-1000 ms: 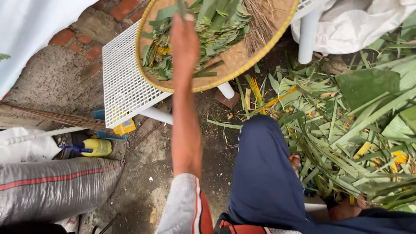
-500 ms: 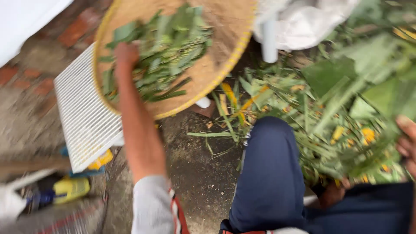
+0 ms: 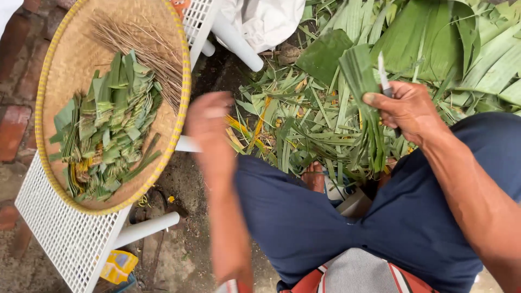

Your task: Trimming the midribs from banana leaf segments using a knife and folding them for storage.

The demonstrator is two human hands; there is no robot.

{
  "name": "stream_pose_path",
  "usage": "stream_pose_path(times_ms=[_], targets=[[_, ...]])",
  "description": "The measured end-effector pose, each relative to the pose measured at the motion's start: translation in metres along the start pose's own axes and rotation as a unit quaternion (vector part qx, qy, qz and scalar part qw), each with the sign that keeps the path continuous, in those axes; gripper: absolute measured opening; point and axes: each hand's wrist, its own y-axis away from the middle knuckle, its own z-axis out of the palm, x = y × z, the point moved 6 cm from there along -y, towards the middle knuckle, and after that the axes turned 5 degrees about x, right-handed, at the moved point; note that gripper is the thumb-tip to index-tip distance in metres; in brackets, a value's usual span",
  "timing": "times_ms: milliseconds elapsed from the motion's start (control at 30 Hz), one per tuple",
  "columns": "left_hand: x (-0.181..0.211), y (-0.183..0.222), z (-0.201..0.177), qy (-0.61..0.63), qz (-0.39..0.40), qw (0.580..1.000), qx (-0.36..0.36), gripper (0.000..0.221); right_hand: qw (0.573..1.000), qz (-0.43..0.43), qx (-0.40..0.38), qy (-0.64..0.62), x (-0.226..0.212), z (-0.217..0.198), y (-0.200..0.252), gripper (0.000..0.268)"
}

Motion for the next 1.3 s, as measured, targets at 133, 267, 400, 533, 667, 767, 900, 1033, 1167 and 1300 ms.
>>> stream_pose_path(times_ms=[133,267,400,533,667,767,900,1033,1167,1300], targets=[[-0.065,0.074,0.144,0.294,-0.179,0.927,-0.15,0.046,0.998,-0.024,-0.05,-0.022,0.003,0.024,0.017,0.009],[-0.059,0.103,0.186,0.367,-0.258,0.882,-0.142,0.051,0.986,-0.138,-0.089,-0.02,0.015,0.035,0.019,0.016],[-0.058,0.099,0.182,0.432,-0.262,0.855,-0.116,0.025,0.975,-0.157,-0.156,0.0,0.014,0.048,0.03,0.011],[-0.058,0.097,0.184,0.463,-0.267,0.84,-0.095,0.024,0.972,-0.165,-0.164,-0.016,0.029,0.051,0.025,0.012],[-0.073,0.102,0.189,0.488,-0.275,0.826,-0.059,0.023,0.978,-0.148,-0.144,-0.024,0.024,0.048,0.035,0.014],[-0.089,0.105,0.192,0.495,-0.272,0.825,-0.036,0.023,0.98,-0.179,-0.089,0.002,0.008,0.037,0.039,0.014],[-0.101,0.112,0.194,0.508,-0.279,0.813,-0.049,0.017,0.968,-0.248,0.006,0.039,-0.003,0.018,0.044,0.014],[-0.101,0.128,0.2,0.487,-0.281,0.823,-0.082,0.014,0.968,-0.246,0.017,0.042,-0.009,0.016,0.05,0.015],[-0.075,0.147,0.208,0.398,-0.284,0.861,-0.139,0.013,0.968,-0.249,-0.036,-0.013,-0.02,0.027,0.061,0.017],[-0.081,0.163,0.223,0.419,-0.293,0.847,-0.144,0.015,0.969,-0.221,-0.061,-0.089,-0.01,0.024,0.053,0.007]])
